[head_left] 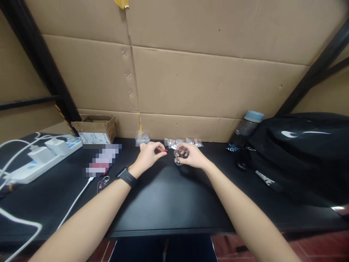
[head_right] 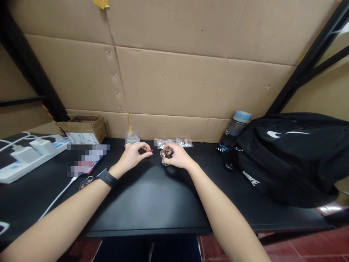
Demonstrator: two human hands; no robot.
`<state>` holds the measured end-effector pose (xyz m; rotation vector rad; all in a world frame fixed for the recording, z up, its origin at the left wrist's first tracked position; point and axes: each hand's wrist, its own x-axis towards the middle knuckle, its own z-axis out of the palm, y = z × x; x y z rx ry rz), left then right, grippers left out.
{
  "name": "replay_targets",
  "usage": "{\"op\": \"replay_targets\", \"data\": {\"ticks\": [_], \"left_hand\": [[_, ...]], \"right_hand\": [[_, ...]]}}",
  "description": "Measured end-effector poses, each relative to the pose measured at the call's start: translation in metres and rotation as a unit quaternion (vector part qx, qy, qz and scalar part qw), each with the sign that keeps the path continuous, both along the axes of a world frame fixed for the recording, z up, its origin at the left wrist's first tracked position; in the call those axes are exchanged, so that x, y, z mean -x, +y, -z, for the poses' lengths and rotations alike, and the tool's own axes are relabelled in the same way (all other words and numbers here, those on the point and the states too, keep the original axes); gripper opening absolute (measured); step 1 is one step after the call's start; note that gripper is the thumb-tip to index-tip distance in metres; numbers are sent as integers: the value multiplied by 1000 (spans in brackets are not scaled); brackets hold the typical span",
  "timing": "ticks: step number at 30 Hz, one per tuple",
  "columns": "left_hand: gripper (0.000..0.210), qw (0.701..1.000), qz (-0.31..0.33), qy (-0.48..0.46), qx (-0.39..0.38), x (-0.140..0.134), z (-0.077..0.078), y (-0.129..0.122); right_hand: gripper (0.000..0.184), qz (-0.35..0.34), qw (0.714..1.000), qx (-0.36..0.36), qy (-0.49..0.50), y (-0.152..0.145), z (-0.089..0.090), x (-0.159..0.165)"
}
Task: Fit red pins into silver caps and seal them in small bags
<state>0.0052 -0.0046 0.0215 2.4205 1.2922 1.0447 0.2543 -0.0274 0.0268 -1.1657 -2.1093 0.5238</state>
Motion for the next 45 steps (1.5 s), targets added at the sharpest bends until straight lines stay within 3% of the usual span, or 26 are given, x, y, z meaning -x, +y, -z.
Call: {"op": "replay_targets", "data": {"ticks": [5,12,28,35,41,45], "left_hand": [[12,1000,11,1,-15,-4,-4,-6],[17,999,17,4,-27,-9,-6,-13],[10,998,25,-59,-19,-15,-6,-21],[11,998,23,-54,-27,-16,-10,-26],[12,997,5,-59,-54,-16,-8,-27],[12,997,-14,-36,-61,-14,-3,-22]], "right_hand": [[36,-11,997,29,69,-5,-5,6],[38,-15,990,-10,138,-9,-3,18],[28,-22,983,-86,159,-23,-6,36],[28,-30,984,-63,163,-20,-5,32],[31,-36,972,23,230,-14,2,34],[30,-10,980,67,189,-12,5,34]]}}
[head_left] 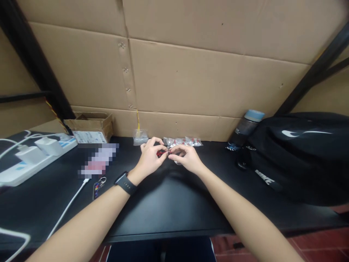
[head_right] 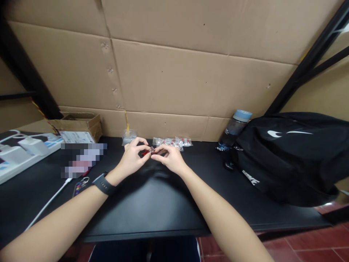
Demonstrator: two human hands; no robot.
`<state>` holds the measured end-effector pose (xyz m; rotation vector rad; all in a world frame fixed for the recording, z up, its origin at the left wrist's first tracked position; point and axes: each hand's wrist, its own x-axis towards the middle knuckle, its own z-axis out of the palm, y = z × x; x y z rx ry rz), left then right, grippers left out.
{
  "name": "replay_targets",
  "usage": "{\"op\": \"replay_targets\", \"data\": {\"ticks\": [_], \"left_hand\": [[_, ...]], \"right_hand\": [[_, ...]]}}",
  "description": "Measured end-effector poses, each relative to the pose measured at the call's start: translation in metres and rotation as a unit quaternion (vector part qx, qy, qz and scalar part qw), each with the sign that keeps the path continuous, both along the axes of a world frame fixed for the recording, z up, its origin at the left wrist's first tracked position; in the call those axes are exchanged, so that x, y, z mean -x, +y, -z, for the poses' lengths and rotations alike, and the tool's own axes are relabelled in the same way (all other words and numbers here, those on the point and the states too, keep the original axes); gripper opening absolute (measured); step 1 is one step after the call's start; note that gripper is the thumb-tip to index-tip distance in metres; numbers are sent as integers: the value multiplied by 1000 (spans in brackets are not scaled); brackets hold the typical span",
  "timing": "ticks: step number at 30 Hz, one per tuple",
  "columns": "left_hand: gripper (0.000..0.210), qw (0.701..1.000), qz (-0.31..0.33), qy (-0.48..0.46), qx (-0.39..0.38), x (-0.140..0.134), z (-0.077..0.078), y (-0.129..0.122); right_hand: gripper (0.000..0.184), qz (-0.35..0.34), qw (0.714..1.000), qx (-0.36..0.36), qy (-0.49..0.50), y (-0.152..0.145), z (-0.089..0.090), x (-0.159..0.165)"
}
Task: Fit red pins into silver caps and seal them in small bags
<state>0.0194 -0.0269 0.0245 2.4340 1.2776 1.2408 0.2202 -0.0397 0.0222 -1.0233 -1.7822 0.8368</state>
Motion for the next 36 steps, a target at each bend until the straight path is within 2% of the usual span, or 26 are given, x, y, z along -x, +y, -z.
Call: {"op": "replay_targets", "data": {"ticks": [6,10,16,22,28,30,32,34,36], "left_hand": [[10,999,1,30,14,-1,5,2],[10,999,16,36,13,-4,3,-2],[22,997,44,-7,56,-1,2,2],[28,982,80,149,90,3,15,6],[39,976,93,157,120,10,15,17],[41,981,77,131,119,18,12,25],[35,988,30,109,107,27,11,34],[26,988,-21,118,95,37,11,42],[19,985,-45,141,93,43,13,48]], "right_hand": [[20,11,994,-71,-77,3,2,-4],[14,16,990,-86,-107,4,3,-4],[9,21,976,-131,-171,2,2,-4],[6,47,952,-162,-256,-2,-1,-7],[7,67,946,-133,-288,-2,-2,-7],[8,56,944,-129,-298,-3,-2,-6],[9,39,941,-124,-312,-3,0,-6],[10,16,938,-117,-325,-3,1,-7],[11,-11,936,-113,-333,-2,3,-9]]}}
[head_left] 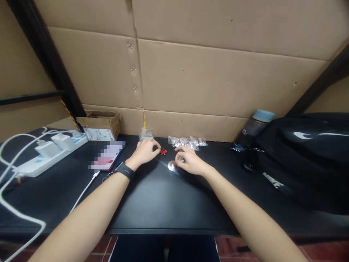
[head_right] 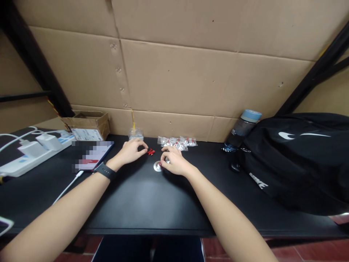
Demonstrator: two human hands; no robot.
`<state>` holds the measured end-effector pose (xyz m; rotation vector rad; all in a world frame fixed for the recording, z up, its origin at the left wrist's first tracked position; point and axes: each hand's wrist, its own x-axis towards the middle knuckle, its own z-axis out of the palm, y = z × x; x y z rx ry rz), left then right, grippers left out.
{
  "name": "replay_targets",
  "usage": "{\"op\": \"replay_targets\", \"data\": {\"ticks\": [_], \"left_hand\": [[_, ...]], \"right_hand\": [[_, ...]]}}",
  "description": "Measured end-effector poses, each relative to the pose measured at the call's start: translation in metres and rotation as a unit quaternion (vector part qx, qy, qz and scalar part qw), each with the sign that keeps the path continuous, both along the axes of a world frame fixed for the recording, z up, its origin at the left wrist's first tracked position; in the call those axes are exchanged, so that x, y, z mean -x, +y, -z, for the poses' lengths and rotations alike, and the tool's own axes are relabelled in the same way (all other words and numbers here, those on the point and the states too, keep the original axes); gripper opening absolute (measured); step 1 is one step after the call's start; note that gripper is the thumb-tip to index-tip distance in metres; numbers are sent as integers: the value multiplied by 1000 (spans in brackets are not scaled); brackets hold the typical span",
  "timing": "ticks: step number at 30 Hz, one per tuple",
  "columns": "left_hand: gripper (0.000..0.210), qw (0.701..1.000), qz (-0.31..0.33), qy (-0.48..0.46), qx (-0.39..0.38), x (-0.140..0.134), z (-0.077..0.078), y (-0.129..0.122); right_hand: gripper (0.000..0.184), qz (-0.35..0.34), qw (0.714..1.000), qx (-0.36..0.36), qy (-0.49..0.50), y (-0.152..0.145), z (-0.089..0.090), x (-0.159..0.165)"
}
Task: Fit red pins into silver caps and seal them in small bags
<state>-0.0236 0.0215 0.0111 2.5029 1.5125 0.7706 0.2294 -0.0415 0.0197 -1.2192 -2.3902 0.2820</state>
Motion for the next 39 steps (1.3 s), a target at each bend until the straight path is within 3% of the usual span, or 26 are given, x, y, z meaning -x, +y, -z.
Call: {"op": "replay_targets", "data": {"ticks": [3,6,11,22,39], "left_hand": [[16,1000,17,15,8,2,6,4],[19,999,42,15,5,-1,12,4],[15,998,51,31,-11,-7,18,2],[12,998,52,34,-9,-8,16,1],[22,998,22,55,-8,-2,15,4]], "right_hand": [[10,-25,999,12,-16,5,2,-8],[28,-30,999,15,-35,11,6,-17],[27,12,999,12,-43,17,9,-26],[25,97,993,30,-63,13,2,-26],[30,130,990,27,-46,12,-2,-26]]}}
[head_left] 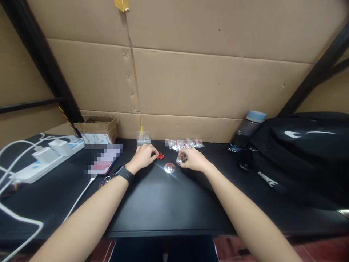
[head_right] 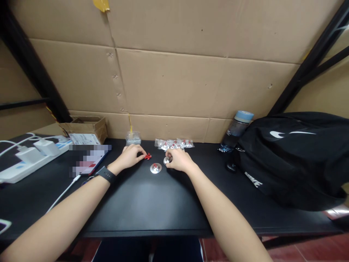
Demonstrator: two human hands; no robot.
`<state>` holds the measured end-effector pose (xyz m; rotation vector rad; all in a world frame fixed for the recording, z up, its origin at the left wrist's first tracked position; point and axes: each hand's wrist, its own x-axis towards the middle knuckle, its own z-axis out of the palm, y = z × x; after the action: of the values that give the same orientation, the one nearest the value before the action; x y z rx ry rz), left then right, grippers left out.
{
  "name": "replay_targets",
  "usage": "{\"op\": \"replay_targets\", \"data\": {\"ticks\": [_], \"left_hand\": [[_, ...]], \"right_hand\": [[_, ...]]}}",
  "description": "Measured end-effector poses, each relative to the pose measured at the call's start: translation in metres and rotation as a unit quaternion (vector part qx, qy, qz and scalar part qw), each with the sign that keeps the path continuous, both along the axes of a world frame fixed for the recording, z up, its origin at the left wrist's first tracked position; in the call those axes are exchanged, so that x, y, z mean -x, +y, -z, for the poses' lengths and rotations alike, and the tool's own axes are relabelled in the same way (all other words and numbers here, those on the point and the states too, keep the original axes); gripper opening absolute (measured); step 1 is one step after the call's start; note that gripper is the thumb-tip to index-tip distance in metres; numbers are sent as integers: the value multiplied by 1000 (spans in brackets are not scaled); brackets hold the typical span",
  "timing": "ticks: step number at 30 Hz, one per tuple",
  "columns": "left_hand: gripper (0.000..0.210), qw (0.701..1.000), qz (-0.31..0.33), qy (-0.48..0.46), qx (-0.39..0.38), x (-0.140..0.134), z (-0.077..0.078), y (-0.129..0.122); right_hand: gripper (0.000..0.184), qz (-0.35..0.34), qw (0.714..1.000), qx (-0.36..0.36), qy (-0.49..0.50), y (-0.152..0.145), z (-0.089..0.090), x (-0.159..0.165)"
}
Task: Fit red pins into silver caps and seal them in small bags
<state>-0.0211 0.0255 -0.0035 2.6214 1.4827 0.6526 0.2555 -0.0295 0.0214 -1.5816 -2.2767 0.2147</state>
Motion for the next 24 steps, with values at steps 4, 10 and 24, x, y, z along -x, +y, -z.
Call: {"op": "replay_targets", "data": {"ticks": [4,10,24], "left_hand": [[18,1000,3,9,-1,0,1,0],[17,1000,-4,9,-9,-3,-1,-3],[19,999,46,3,-13,-7,-4,-8]], "right_hand": [[29,1,1000,-8,-1,0,-1,0],[29,-10,1000,-9,7,0,-2,0],[28,-17,1000,4,16,-2,-2,1]]}}
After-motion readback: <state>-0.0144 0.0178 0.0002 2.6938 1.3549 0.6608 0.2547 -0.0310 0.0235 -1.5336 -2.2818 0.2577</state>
